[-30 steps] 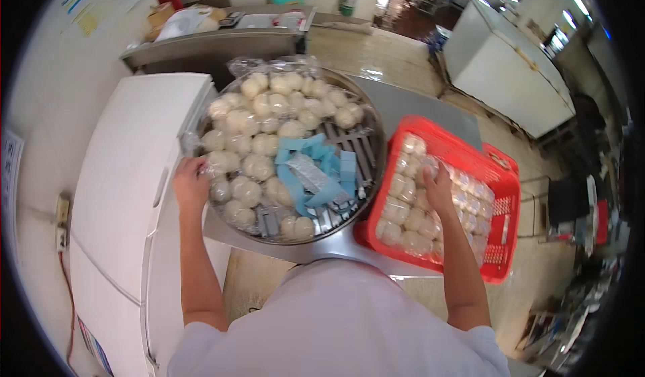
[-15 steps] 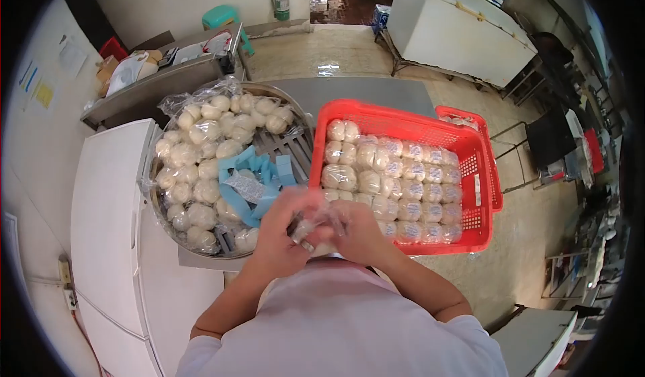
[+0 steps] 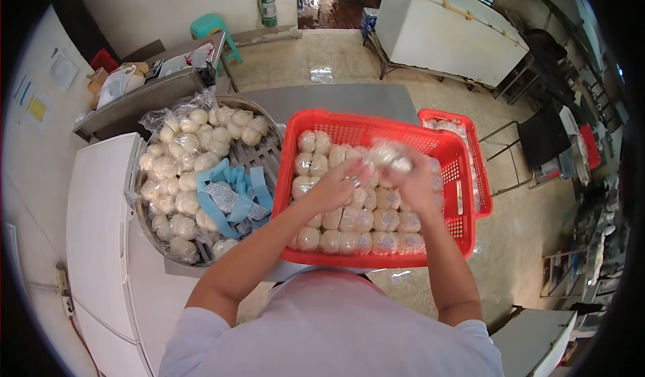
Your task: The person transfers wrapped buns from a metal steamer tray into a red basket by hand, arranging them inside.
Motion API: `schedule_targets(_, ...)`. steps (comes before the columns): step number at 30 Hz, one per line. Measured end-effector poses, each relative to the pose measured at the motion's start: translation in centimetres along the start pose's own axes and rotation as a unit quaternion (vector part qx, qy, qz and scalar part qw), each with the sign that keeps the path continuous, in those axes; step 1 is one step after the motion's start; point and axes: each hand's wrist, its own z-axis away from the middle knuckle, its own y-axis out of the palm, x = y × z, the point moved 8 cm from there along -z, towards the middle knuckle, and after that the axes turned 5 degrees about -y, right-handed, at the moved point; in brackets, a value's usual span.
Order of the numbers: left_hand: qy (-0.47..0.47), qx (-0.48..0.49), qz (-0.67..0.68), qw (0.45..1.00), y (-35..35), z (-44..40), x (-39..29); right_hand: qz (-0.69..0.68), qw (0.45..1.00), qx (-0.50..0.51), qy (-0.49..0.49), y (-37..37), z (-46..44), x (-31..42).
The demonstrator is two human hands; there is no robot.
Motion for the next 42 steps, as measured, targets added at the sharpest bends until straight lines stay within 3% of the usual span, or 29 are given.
schedule_targets(1,0.034,-0.041,-0.174,0.983,-0.1,-1.5,-0.1,-0.003,0.999,-0.011,0.036,-1.0,-1.9,-1.6)
schedule_targets(3,0.095,-0.121,-0.5,0.852,0.1,-3.1,-1.3,-0.009,0.994,-0.032,0.104,-2.2,-5.2,-4.7)
schedule_targets(6,0.005,-0.014,-0.582,0.813,1.3,-1.3,-2.2,-0.137,0.979,0.035,0.149,1.9,-8.3,-8.3)
schedule_targets(9,0.002,-0.006,-0.571,0.821,2.2,1.1,-2.2,-0.149,0.966,0.078,0.196,5.2,-10.3,-14.8)
schedule_targets(11,0.04,-0.035,-0.576,0.816,2.6,2.2,-1.0,-0.015,0.985,0.012,0.17,4.6,-11.5,-18.2)
schedule_targets(13,0.062,-0.055,-0.567,0.82,2.5,2.6,-1.0,0.106,0.981,-0.072,0.145,4.7,-10.9,-18.0)
schedule_targets(16,0.074,-0.064,-0.528,0.844,2.0,2.5,-0.8,0.155,0.983,-0.028,0.089,7.9,-11.5,-14.8)
schedule_targets(19,0.099,-0.095,-0.454,0.88,0.3,1.7,-0.8,0.217,0.969,0.003,0.121,7.7,-11.2,-12.6)
schedule_targets(22,0.139,-0.181,-0.351,0.908,-2.8,1.3,-1.0,0.224,0.97,-0.089,0.027,4.5,-9.3,-11.6)
schedule_targets(25,0.155,-0.249,-0.261,0.92,-5.3,1.5,-1.3,0.145,0.958,0.033,0.246,3.4,-3.1,-10.6)
schedule_targets(28,0.132,-0.248,-0.198,0.939,-5.6,1.2,-1.1,0.118,0.96,0.123,0.223,8.7,1.3,-13.9)
schedule_targets(31,0.105,-0.225,-0.157,0.956,-5.4,1.0,-1.1,0.192,0.946,0.186,0.183,10.6,0.5,-15.2)
schedule_targets(33,0.083,-0.228,-0.143,0.959,-6.0,1.7,-1.5,0.146,0.962,0.131,0.189,9.6,1.2,-14.4)
schedule_targets(35,0.15,-0.269,-0.116,0.944,-6.9,3.5,-3.2,0.074,0.968,0.078,0.228,8.4,2.1,-10.7)
schedule_targets(36,0.18,-0.289,-0.101,0.935,-7.3,4.8,-3.8,0.085,0.967,0.106,0.216,8.7,2.0,-10.9)
schedule_targets(38,0.158,-0.267,-0.037,0.95,-8.1,7.4,-3.6,0.104,0.962,0.162,0.195,9.2,2.2,-12.0)
schedule_targets(42,0.108,-0.243,-0.054,0.963,-7.8,13.0,-3.4,0.102,0.961,0.097,0.24,5.8,-2.4,-11.4)
